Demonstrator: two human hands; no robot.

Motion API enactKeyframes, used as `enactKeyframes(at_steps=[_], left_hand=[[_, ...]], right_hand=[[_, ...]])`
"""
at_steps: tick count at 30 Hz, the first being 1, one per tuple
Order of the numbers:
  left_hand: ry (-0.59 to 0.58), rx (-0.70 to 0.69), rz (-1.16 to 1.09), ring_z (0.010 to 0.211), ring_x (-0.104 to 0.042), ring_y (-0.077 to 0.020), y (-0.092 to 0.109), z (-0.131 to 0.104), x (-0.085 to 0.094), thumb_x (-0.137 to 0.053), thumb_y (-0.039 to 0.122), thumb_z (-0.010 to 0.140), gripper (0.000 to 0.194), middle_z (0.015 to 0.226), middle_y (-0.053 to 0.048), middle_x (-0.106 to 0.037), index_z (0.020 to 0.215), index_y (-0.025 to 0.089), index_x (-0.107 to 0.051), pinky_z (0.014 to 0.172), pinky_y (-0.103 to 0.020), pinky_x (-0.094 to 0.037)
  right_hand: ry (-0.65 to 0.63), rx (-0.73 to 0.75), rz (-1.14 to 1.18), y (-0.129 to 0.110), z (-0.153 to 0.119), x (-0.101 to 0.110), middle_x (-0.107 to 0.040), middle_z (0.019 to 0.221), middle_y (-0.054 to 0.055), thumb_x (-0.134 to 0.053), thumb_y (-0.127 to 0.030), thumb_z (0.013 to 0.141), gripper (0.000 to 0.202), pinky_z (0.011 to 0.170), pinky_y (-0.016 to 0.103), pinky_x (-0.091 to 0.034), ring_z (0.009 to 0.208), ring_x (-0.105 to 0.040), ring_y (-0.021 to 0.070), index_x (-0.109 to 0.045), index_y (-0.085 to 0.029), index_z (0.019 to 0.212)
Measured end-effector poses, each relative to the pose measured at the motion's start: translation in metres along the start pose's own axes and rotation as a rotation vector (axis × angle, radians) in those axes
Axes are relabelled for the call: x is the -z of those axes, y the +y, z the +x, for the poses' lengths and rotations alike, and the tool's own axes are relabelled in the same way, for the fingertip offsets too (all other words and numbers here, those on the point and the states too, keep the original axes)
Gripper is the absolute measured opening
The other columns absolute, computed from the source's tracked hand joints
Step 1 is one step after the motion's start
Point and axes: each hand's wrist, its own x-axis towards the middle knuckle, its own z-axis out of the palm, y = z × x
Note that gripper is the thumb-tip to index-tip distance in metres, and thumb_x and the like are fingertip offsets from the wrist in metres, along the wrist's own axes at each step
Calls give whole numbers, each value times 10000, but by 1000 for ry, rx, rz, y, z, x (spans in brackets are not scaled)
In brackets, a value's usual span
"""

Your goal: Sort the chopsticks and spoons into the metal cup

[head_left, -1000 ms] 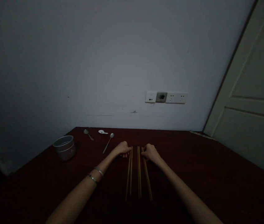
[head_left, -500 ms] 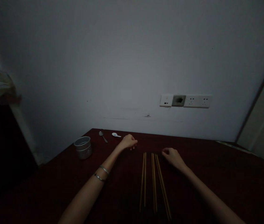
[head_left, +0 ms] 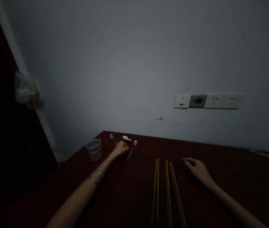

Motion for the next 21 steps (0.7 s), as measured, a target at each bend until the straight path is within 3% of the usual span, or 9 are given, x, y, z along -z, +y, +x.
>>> enactKeyframes(at_steps=[4,9,13,21], left_hand=[[40,-33,54,424,-479,-98,3,17,-14,-584,249,718,171,489,-5,-543,692,103,-668,443,-195,-350],[102,-77,138,657,-589,-150,8,35,-26,-619,235,687,122,672,-60,-633,649,123,-649,571,-203,-386],[106,-70,224,749,-613,-204,15,33,-34,-619,256,687,131,748,-100,-649,654,130,-632,633,-244,-406],[146,-64,398,876,-611,-244,28,25,-44,-541,124,705,144,917,-164,-644,813,113,-637,678,-266,-415]], right_hand=[[-12,2,-14,-1,-3,1,-620,604,38,-455,-344,714,336,452,223,-452,525,-587,155,-652,-126,879],[-7,13,-53,-6,-6,2,-617,601,27,-451,-349,700,336,466,230,-439,506,-569,149,-662,-144,862],[-1,29,-94,-9,-7,2,-614,605,28,-430,-356,708,350,473,237,-429,510,-566,154,-666,-146,860],[1,96,-159,-6,-6,3,-662,706,55,-428,-345,721,351,564,255,-437,597,-594,174,-677,-141,860]])
